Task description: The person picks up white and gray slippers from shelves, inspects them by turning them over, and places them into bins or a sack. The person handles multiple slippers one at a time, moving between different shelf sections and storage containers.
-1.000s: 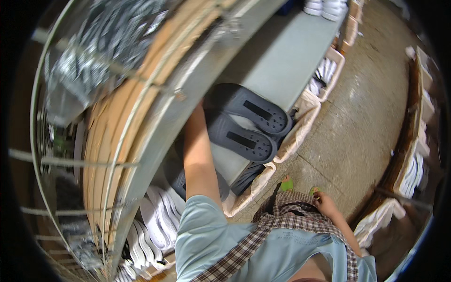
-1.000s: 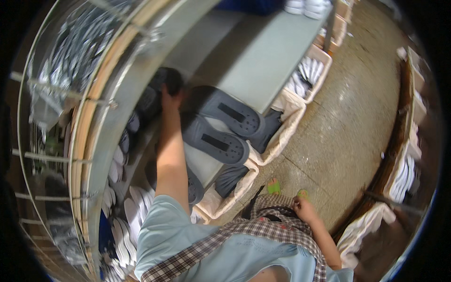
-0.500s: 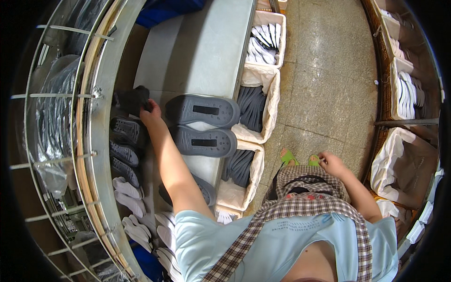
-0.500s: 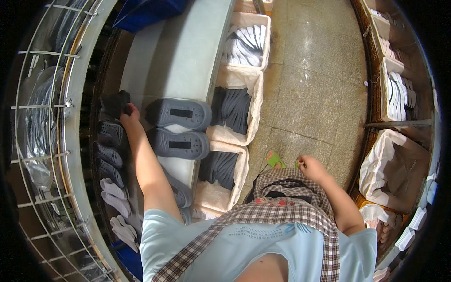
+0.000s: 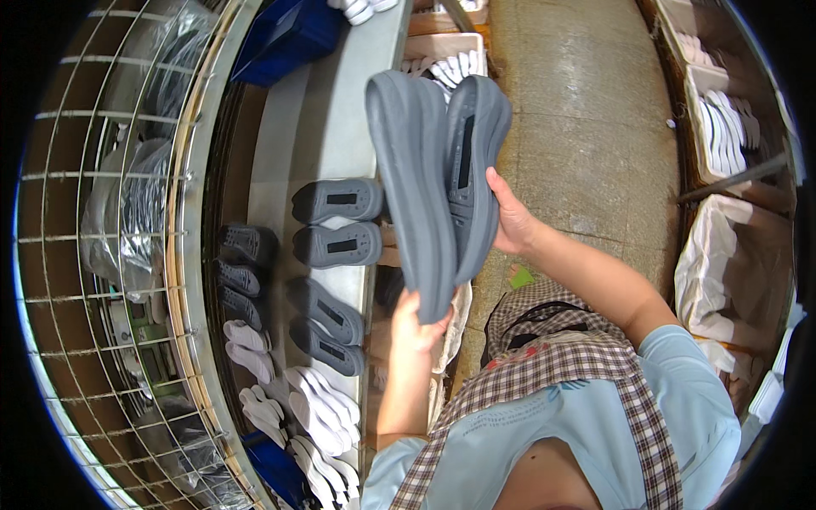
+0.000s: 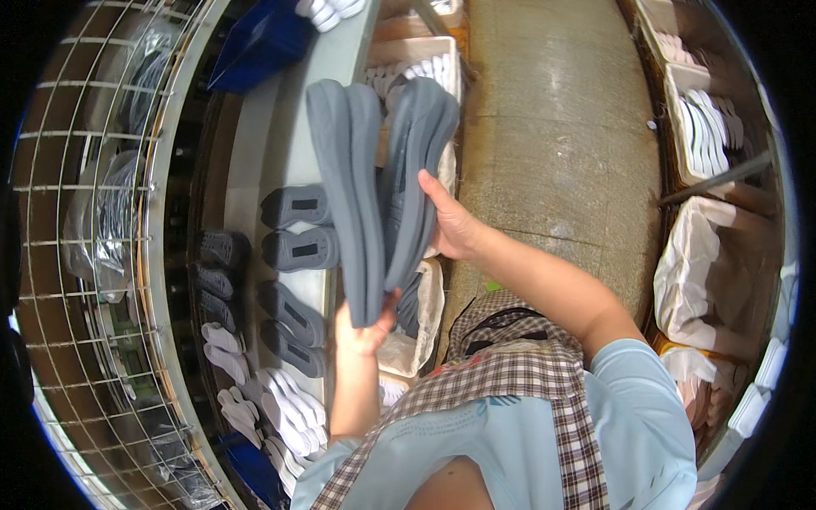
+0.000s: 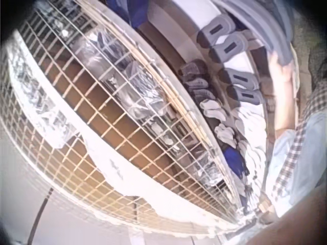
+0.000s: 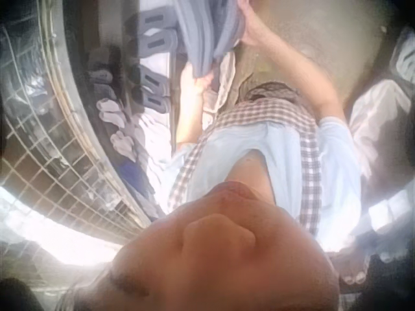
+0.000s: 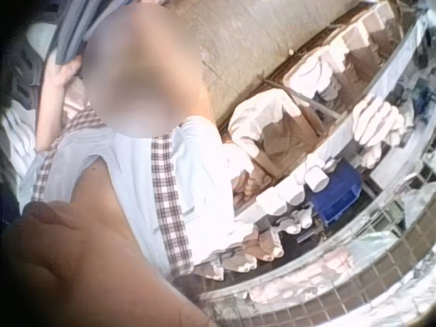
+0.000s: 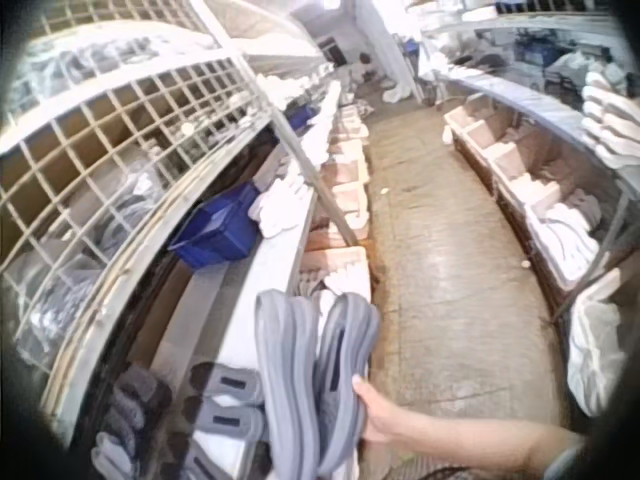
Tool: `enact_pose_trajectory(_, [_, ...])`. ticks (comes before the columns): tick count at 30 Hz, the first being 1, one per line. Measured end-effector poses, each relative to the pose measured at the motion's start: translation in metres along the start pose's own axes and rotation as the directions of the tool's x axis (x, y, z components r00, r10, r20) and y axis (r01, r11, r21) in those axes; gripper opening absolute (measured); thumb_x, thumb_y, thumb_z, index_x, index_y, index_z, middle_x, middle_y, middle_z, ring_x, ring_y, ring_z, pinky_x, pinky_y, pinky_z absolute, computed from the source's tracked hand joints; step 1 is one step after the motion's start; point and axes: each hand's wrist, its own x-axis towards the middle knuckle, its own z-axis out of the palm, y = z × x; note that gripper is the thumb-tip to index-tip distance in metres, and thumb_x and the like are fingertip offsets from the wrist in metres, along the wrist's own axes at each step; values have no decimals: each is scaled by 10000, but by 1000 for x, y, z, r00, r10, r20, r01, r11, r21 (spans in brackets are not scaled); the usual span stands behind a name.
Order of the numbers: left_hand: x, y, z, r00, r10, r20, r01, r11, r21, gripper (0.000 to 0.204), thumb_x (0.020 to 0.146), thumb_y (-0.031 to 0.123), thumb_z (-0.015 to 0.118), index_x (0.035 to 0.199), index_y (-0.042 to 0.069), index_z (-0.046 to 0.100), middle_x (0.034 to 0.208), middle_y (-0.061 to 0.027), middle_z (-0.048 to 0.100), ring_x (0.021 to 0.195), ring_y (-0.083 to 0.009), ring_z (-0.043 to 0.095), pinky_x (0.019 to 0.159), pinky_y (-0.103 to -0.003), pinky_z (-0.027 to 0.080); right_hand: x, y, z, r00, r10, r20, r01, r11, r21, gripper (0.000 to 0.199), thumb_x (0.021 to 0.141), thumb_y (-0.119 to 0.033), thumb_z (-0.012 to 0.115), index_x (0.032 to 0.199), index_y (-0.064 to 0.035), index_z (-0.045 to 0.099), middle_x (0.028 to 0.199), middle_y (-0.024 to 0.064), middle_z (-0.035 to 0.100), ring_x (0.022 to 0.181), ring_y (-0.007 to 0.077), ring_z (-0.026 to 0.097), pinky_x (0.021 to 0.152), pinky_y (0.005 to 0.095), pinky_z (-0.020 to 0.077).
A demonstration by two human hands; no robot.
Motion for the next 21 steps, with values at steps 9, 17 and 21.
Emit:
enact_pose_trajectory(9, [4,-31,40,979,40,202,-145,828,542,679,772,167,715,1313,-11,345,1224,-118,498,1118,-232,509,924,-360,443,-77,-3,17,997,-64,31,67,989,-128,759,829,-340,572,1417,-75,171,1334,137,389,1216,226,418,1015,385,363])
enact_pose_trajectory(17, [21,-40,52,976,200,85,-217,903,371,383,895,187,547,1202,-35,489,1092,-141,594,915,-215,625,751,-312,553,-91,3,55,1000,0,10,5,862,-506,906,783,-261,650,1441,-64,59,1424,161,245,1319,255,256,1077,382,231])
enact_pose_trajectory(21, [12,-32,45,961,258,101,-277,887,370,344,915,203,509,1172,-24,518,1073,-126,605,903,-204,626,743,-311,552,-88,24,63,1000,23,-20,-30,837,-546,926,779,-286,658,1442,-56,53,1438,161,220,1332,258,233,1081,380,220])
